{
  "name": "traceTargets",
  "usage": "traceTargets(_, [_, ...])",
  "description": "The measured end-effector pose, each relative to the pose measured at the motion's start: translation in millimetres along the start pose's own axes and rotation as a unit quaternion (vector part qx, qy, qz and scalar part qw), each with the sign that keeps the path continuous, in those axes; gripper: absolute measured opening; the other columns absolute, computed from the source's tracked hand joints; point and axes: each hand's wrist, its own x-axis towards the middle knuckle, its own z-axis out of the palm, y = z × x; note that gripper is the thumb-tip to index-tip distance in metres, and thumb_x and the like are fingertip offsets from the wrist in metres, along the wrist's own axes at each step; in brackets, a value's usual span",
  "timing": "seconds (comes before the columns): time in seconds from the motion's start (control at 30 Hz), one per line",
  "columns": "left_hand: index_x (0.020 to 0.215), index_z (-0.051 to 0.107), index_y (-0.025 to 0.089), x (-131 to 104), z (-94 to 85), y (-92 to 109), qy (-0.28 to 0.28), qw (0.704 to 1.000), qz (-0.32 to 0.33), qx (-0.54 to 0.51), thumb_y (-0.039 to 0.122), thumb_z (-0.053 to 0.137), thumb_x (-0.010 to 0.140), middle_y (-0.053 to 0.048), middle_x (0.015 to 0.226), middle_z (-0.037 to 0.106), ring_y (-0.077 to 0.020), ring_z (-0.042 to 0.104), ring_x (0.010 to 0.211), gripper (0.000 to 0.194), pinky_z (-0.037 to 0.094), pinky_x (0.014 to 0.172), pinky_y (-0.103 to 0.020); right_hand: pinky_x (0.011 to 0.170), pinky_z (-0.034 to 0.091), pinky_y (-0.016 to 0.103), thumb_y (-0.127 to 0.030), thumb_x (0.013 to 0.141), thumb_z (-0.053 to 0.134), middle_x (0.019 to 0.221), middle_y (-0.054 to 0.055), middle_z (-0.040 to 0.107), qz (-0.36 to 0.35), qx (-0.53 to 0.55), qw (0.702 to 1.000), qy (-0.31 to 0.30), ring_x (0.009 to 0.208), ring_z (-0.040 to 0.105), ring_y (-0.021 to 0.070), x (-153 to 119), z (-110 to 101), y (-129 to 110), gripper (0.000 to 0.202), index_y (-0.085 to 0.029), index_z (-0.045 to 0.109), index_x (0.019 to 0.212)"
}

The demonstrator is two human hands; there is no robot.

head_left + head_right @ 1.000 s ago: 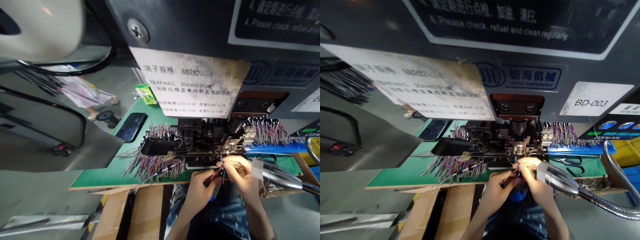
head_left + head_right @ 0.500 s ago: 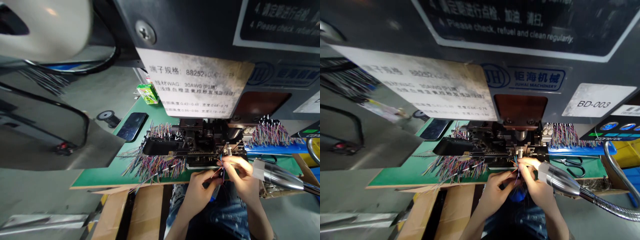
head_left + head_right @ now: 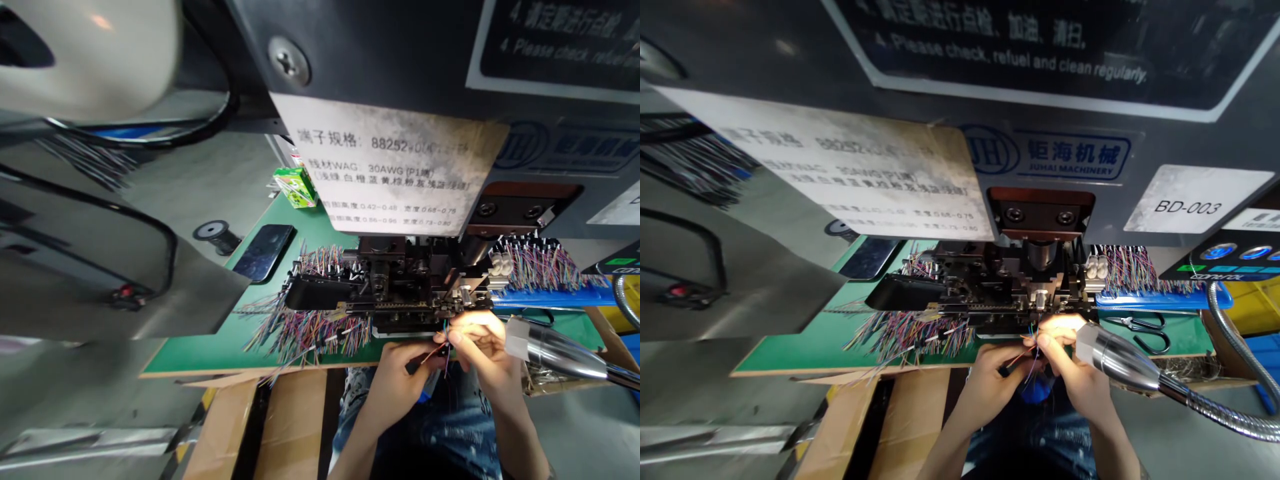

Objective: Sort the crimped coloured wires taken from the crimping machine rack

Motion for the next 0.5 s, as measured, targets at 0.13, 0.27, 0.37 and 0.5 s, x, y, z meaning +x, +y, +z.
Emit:
traceTargets(0.13, [0.102,0.089,0.021,0.4,6.8,-2.5,0.031,0.999,0.000,-0.013,0.006,0.069,0.087,-0.006,0.098,0.089,-0.0242,0.085,0.084,0.029,0.067,0.078,-0.027,0.040,0.043,0.027,-0.029,0.094,0.075,0.068,-0.001,0.076,0.024,0.035,0.999,0.018,0.041,0.050,0.0132,3.1,3.5,-1.5,0.005,-0.024,0.075,0.096])
traceTargets(0.27, [0.099,0.088,0.020,1.6,10.1,0.0,0.049,0.998,0.025,-0.012,0.005,0.068,0.087,-0.006,0.093,0.089,-0.0228,0.084,0.079,0.028,0.066,0.074,-0.025,0.039,0.051,0.029,-0.032,0.094,0.078,0.076,0.003,0.083,0.015,0.007,1.000,0.000,0.042,0.058,0.0158,7.1,-1.2,4.3,0.009,-0.024,0.081,0.097])
traceTargets(0.37, [0.097,0.087,0.020,2.0,10.7,2.7,0.046,0.998,0.028,-0.010,0.005,0.066,0.089,-0.005,0.093,0.089,-0.0216,0.084,0.079,0.028,0.065,0.074,-0.024,0.040,0.054,0.030,-0.033,0.095,0.078,0.079,0.004,0.085,0.010,-0.003,1.000,-0.003,0.044,0.063,0.0170,8.8,-3.9,8.5,0.012,-0.024,0.084,0.099])
traceTargets(0.5, [0.095,0.087,0.020,1.9,10.0,5.7,0.043,0.999,0.019,0.003,0.006,0.064,0.090,-0.005,0.091,0.088,-0.0208,0.082,0.077,0.027,0.064,0.073,-0.024,0.043,0.055,0.028,-0.030,0.096,0.076,0.080,0.004,0.085,0.000,-0.012,1.000,-0.002,0.048,0.065,0.0165,8.1,-1.8,8.9,0.010,-0.025,0.084,0.100])
